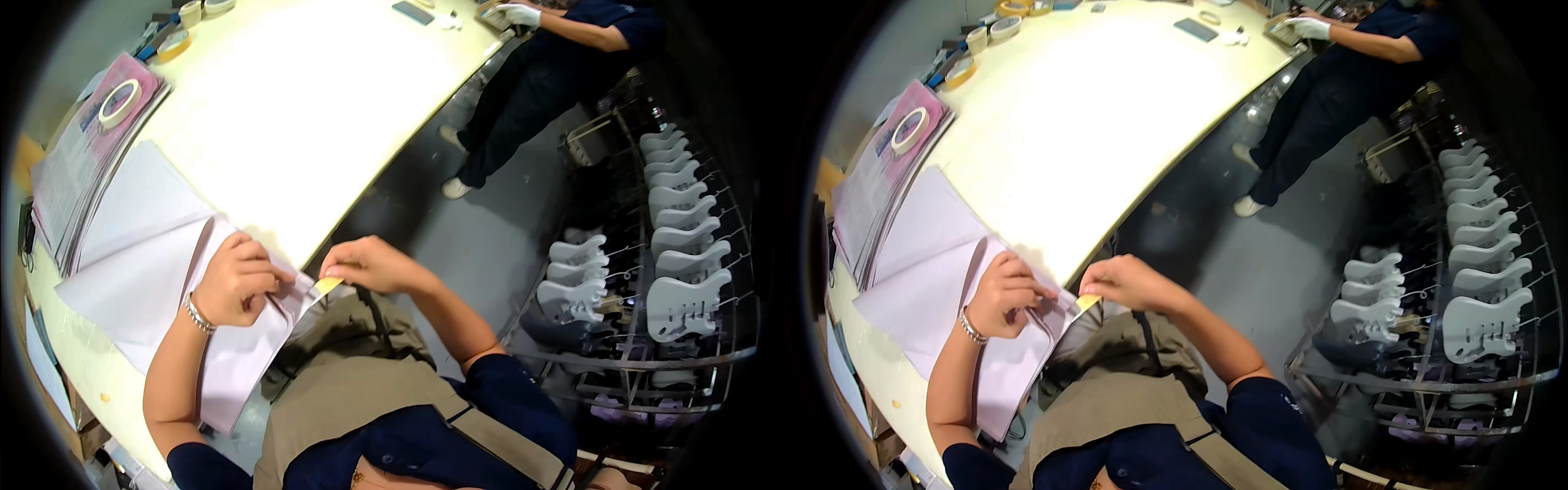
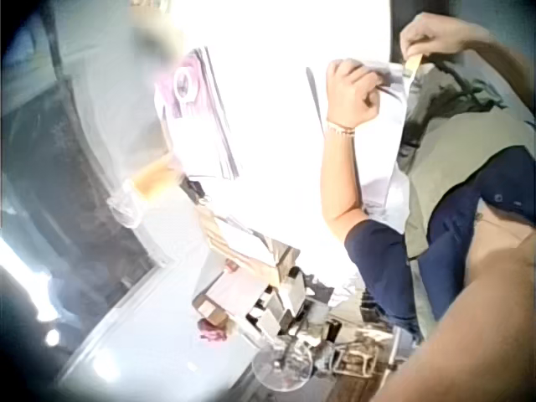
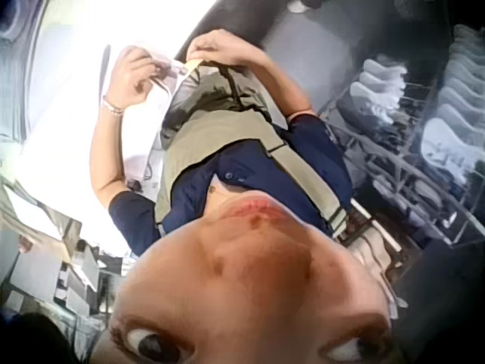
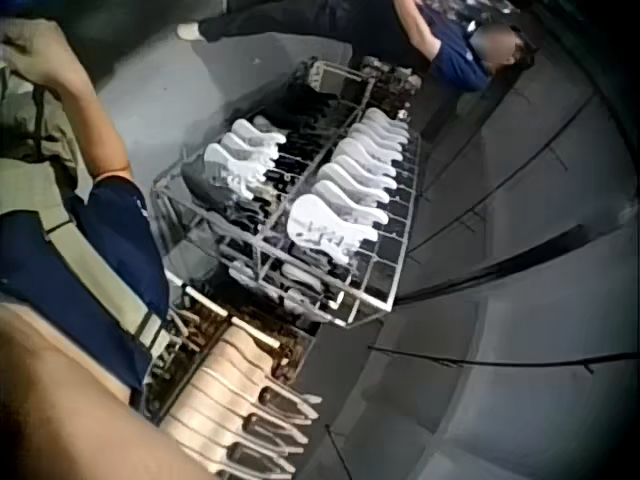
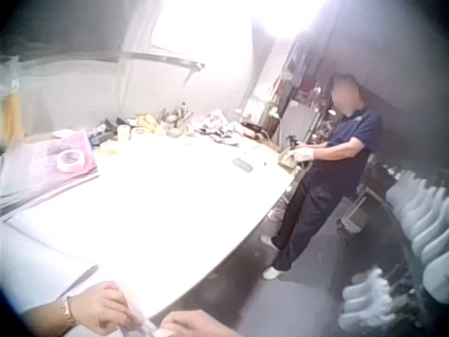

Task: The person applies yellow tape to the edges of a stack of white paper sheets using a small yellow tool. They smooth the tape along the paper edges and fold the excess over the sides. The person works at a white table in a workshop environment.

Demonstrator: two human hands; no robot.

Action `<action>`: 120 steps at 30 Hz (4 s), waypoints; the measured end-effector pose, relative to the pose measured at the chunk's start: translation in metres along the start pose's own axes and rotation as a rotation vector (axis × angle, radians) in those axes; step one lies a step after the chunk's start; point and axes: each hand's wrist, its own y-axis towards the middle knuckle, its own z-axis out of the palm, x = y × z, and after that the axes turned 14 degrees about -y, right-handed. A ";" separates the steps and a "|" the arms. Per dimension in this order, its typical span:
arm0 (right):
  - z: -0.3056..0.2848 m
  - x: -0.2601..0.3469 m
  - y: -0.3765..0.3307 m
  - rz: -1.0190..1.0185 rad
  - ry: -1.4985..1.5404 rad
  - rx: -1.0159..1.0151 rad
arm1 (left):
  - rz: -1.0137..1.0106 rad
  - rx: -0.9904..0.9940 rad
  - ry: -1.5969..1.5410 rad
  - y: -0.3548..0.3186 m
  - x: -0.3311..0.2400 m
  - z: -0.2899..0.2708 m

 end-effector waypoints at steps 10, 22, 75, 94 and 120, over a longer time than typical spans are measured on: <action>0.024 0.005 -0.003 0.057 0.126 -0.069 | 0.022 -0.013 0.029 0.006 -0.007 -0.003; 0.044 0.010 -0.004 0.042 0.249 0.014 | -0.005 -0.018 -0.003 -0.005 0.003 -0.002; 0.055 0.008 -0.055 0.161 0.328 -0.496 | -0.015 0.083 -0.103 0.004 0.007 0.002; 0.052 0.001 -0.055 0.181 0.296 -0.591 | 0.028 0.106 0.084 0.006 -0.004 0.002; 0.043 0.008 -0.050 0.172 0.241 -0.616 | 0.073 0.082 0.188 0.003 -0.002 0.003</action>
